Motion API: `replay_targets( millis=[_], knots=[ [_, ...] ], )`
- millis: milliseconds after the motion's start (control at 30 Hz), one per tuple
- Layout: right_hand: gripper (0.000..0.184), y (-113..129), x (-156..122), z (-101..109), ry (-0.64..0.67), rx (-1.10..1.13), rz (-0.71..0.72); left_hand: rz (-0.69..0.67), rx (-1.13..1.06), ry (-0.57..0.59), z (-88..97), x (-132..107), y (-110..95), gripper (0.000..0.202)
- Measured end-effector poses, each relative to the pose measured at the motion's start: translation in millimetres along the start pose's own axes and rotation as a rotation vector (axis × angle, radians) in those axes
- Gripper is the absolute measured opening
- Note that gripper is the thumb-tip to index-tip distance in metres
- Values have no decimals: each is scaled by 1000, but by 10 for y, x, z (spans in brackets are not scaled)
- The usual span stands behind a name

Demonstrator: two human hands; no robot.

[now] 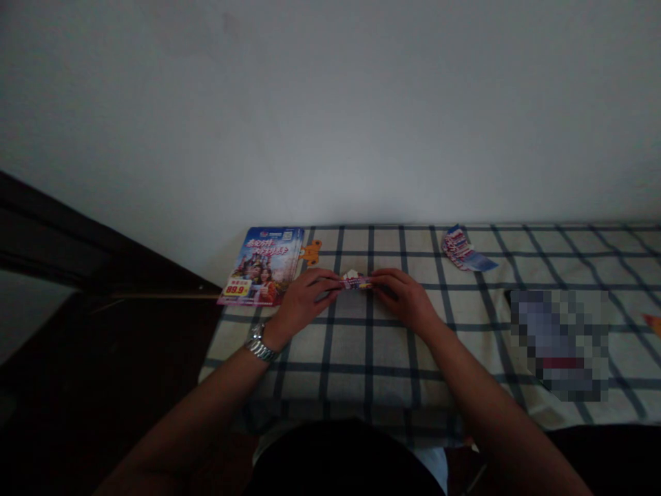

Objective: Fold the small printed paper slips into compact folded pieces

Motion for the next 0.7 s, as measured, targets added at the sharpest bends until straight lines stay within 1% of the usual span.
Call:
replay_targets(
  millis=[100, 200, 333, 433, 567, 667, 700],
  knots=[
    [16, 25, 3, 58, -43, 17, 3, 28, -33, -65, 57, -4, 18, 16],
    [14, 28, 7, 85, -64, 42, -14, 88, -112, -115, 89, -6, 84, 17],
    [14, -5, 7, 113, -95, 38, -85, 156, -216, -153, 104, -1, 180, 20],
    [21, -51, 1, 122, -112, 41, -151, 204, -231, -145, 95, 3, 235, 23],
    [29, -132, -9, 84, -105, 84, -217, 297, -233, -119, 51, -11, 326, 24],
    [30, -195, -18, 34, -92, 146, -256, 338, -260, -102, 5, -23, 376, 22],
    [31, -213, -22, 24, -94, 157, -268, 346, -277, -94, -12, -26, 389, 24]
  ],
)
Point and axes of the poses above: each hand's wrist, its own x-axis towards the middle knuckle, its own z-axis out of the back of the hand, y = z × x, the point moved 9 cm from there along x, towards the middle knuckle, and after that the axes turned 7 degrees about y, right-handed, at the moved point
